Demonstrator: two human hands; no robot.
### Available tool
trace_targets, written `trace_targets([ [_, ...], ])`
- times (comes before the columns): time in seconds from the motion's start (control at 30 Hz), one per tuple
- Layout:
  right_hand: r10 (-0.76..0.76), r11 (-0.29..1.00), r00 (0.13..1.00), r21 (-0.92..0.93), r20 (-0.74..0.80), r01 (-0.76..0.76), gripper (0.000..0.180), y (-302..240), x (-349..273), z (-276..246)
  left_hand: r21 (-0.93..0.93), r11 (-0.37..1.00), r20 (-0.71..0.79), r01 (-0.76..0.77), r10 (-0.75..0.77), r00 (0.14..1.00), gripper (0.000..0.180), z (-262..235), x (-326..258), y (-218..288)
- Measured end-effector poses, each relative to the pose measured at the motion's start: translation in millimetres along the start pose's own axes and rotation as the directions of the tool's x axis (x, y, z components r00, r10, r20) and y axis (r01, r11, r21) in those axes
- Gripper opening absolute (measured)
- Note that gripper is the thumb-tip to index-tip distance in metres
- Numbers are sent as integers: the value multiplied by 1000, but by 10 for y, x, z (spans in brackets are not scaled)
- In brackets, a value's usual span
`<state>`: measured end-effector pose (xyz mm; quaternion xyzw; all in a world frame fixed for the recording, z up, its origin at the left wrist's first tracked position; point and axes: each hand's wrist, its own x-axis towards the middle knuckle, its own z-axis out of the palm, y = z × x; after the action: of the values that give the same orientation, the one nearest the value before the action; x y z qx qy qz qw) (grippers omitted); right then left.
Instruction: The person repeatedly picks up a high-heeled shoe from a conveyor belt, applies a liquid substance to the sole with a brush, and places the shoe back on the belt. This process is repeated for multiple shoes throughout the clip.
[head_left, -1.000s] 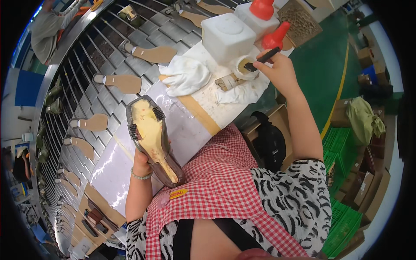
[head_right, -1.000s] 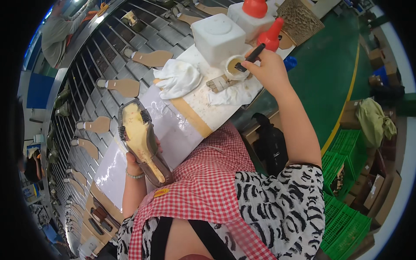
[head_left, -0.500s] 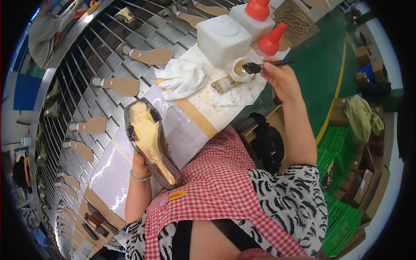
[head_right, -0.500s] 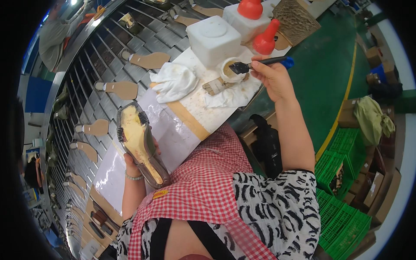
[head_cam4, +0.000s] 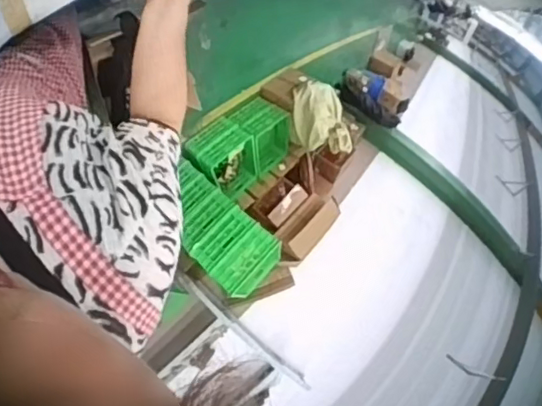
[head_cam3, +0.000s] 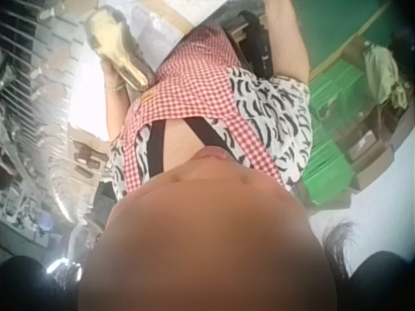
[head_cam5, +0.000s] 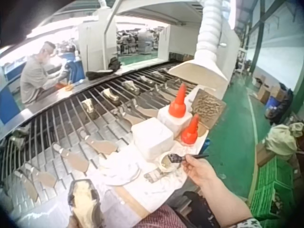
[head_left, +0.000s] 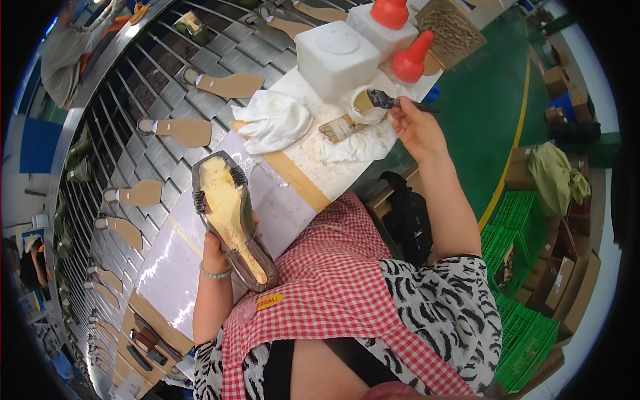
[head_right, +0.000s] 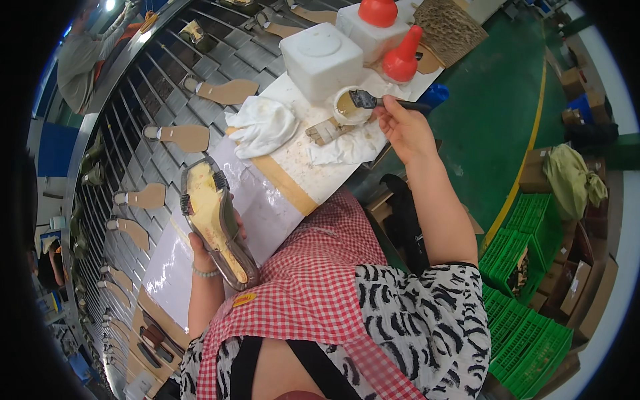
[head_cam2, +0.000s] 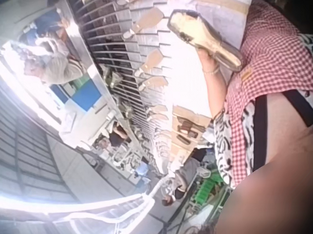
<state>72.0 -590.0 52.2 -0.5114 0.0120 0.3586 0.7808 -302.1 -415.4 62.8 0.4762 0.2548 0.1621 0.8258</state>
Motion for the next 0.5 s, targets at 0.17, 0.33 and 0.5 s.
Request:
trace_targets([
  [0.17,-131,986,977,126,166,110,21,11,-81,-132,-77,997,31,31,-29,999,118,-51,47,-69],
  [0.33,-163,947,877,322,453,10,22,-147,-323,81,-115,985,68,128,-121,990,103,-115,66,-174],
  [0.5,-175,975,734,11,656,223,26,-39,-1021,711,-23,997,125,77,-73,989,94,27,135,-139],
])
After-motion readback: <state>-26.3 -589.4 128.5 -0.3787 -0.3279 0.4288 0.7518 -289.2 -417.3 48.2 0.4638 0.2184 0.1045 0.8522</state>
